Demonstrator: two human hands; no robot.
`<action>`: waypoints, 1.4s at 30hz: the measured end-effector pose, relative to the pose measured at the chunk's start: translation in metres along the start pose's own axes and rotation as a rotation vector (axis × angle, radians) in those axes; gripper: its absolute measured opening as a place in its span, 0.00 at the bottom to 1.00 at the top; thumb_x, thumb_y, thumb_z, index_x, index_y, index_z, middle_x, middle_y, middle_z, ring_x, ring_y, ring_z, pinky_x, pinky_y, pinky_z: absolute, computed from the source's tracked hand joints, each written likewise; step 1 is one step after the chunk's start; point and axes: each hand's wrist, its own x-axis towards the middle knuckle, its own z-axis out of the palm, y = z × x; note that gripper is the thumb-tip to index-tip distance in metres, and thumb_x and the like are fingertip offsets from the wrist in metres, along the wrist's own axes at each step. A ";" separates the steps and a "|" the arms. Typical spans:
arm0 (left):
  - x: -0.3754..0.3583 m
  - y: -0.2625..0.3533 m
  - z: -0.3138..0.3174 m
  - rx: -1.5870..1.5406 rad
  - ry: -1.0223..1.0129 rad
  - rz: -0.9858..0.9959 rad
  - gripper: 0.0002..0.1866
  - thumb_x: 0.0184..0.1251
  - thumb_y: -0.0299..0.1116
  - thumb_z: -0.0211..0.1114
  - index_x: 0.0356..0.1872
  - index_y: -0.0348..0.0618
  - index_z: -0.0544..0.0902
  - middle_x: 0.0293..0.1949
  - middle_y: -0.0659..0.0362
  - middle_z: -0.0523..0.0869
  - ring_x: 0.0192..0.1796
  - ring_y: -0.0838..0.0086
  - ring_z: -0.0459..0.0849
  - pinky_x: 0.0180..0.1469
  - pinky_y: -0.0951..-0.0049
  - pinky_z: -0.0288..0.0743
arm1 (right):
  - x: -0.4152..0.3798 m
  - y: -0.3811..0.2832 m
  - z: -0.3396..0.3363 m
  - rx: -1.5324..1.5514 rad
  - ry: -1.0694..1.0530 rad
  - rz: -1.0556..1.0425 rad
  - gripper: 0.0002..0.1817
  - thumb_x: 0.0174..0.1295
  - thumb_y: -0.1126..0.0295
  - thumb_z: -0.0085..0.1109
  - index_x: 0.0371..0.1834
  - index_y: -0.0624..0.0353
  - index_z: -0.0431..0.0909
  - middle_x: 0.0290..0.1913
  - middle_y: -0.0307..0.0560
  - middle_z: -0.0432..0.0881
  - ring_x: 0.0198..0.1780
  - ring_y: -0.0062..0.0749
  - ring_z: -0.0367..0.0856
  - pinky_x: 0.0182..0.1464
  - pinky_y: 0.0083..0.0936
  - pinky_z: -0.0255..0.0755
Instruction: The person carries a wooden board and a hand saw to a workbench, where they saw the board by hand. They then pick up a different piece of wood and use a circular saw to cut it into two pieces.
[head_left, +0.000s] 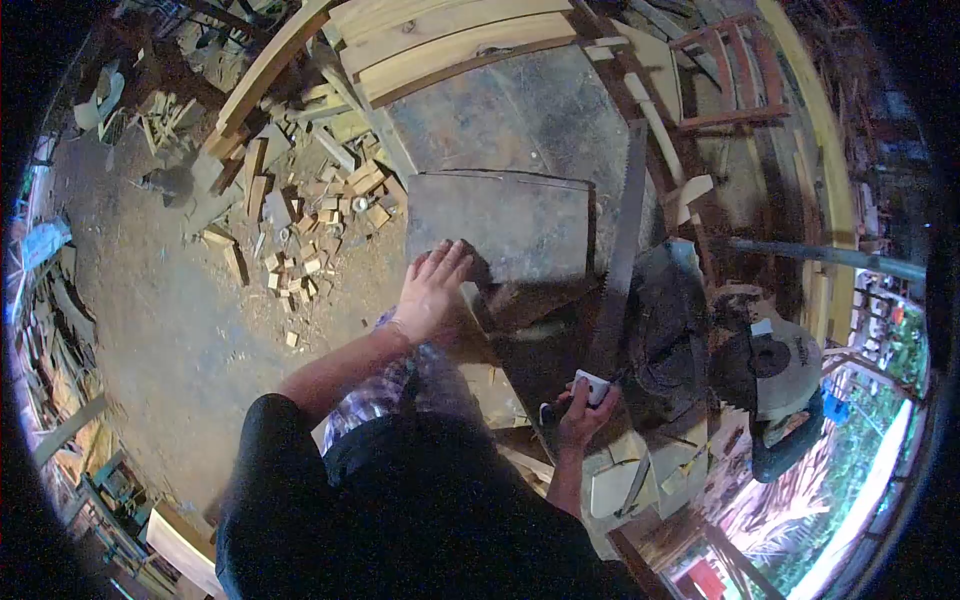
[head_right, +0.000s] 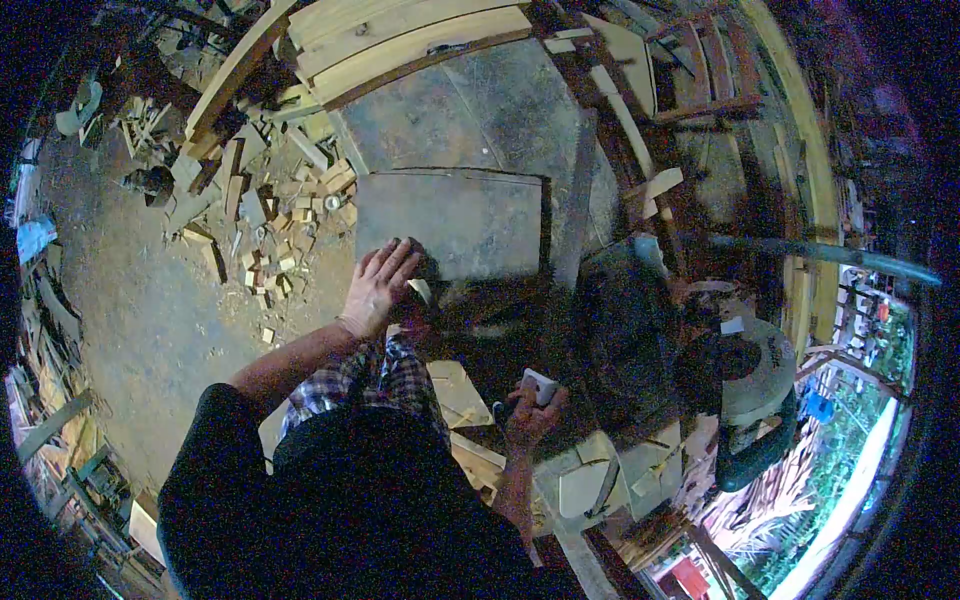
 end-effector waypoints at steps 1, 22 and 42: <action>0.003 0.011 -0.004 -0.003 -0.003 -0.002 0.35 0.53 0.36 0.61 0.65 0.45 0.63 0.69 0.53 0.59 0.70 0.59 0.58 0.66 0.54 0.53 | -0.002 -0.001 0.001 -0.024 -0.009 0.029 0.14 0.62 0.65 0.56 0.40 0.60 0.62 0.26 0.47 0.77 0.21 0.26 0.74 0.25 0.24 0.71; 0.048 -0.031 -0.010 0.179 0.211 -0.580 0.35 0.65 0.57 0.50 0.70 0.58 0.56 0.71 0.58 0.54 0.73 0.51 0.46 0.65 0.35 0.41 | -0.020 0.029 -0.016 0.063 0.105 0.058 0.14 0.64 0.65 0.52 0.41 0.61 0.60 0.27 0.50 0.76 0.21 0.27 0.74 0.22 0.24 0.71; 0.048 -0.003 -0.008 0.097 0.148 -0.470 0.34 0.64 0.60 0.47 0.70 0.62 0.56 0.72 0.61 0.52 0.73 0.59 0.48 0.69 0.45 0.40 | 0.000 0.043 -0.022 0.092 0.098 0.002 0.17 0.64 0.68 0.52 0.50 0.63 0.60 0.28 0.51 0.76 0.21 0.27 0.73 0.19 0.26 0.71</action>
